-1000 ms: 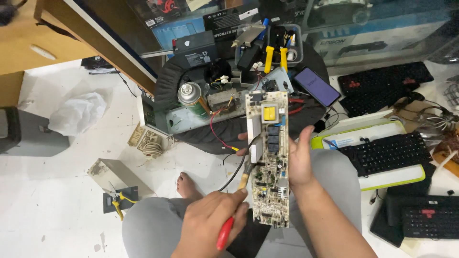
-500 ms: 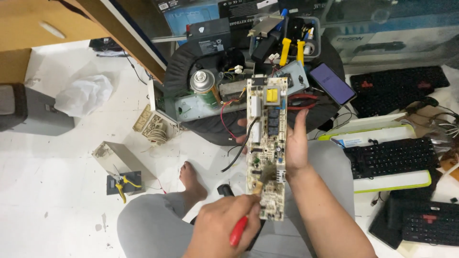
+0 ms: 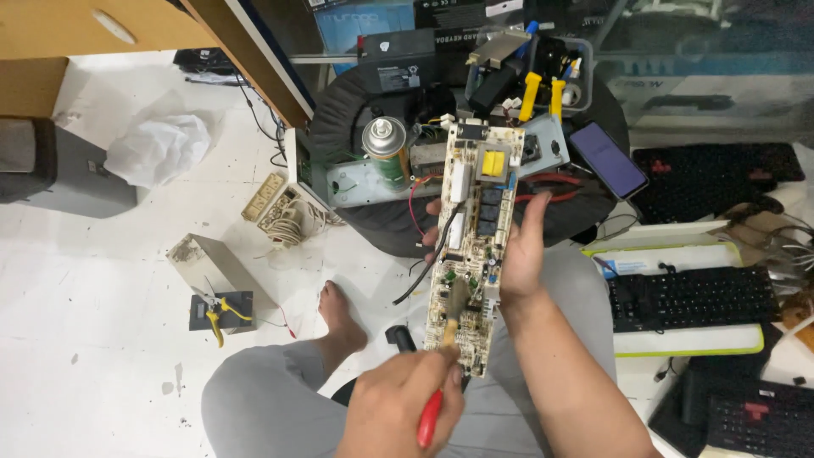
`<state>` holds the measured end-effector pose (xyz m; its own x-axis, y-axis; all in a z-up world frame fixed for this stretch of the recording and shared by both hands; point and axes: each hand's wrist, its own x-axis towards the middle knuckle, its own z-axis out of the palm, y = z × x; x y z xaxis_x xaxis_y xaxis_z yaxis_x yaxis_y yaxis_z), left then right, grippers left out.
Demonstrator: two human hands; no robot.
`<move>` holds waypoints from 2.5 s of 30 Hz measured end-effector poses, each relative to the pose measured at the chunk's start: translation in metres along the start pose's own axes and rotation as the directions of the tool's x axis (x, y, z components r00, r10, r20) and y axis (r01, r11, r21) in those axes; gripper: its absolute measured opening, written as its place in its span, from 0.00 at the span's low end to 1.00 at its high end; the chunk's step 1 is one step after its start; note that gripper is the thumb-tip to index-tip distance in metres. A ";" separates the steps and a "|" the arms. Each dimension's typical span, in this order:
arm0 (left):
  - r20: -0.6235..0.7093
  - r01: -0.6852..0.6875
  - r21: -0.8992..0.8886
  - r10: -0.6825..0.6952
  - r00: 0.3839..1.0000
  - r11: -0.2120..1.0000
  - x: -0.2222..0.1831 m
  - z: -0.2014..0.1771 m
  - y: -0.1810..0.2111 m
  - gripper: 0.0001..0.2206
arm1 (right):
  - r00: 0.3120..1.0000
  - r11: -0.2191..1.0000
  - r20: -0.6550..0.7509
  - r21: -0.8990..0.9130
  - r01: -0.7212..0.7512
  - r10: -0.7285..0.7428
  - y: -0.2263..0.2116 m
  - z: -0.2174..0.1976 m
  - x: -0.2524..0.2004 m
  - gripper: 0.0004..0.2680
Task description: The person is cleaning a large circuit board by repeatedly applying a cleaning spray and then scrubbing the surface with a handheld brush.
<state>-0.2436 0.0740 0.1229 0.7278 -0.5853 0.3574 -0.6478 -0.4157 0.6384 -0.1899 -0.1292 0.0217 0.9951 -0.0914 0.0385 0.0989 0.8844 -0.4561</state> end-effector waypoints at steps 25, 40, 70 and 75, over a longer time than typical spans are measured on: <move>-0.020 -0.201 -0.152 0.201 0.979 0.968 0.044 0.040 0.021 0.12 | 1.000 0.980 -0.021 -0.197 -0.005 0.001 -0.021 -0.026 -0.047 0.42; -0.113 -0.137 -0.147 0.121 0.986 0.980 0.059 0.029 0.037 0.09 | 0.975 0.892 -0.125 -0.439 0.109 -0.181 0.015 -0.096 -0.056 0.37; -0.243 0.239 -0.050 -0.244 0.939 0.970 0.025 0.012 -0.006 0.05 | 0.971 0.959 0.239 -0.269 0.089 -0.024 0.029 -0.006 -0.002 0.30; -0.266 0.181 -0.078 -0.196 0.944 0.980 0.020 0.008 -0.005 0.07 | 0.972 0.960 0.233 -0.277 0.039 0.028 0.026 -0.002 -0.016 0.30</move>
<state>-0.2279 0.0591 0.1213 0.8737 -0.2855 0.3940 -0.4855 -0.4590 0.7440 -0.2028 -0.1054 0.0072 0.9718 0.0422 0.2319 0.1318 0.7185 -0.6829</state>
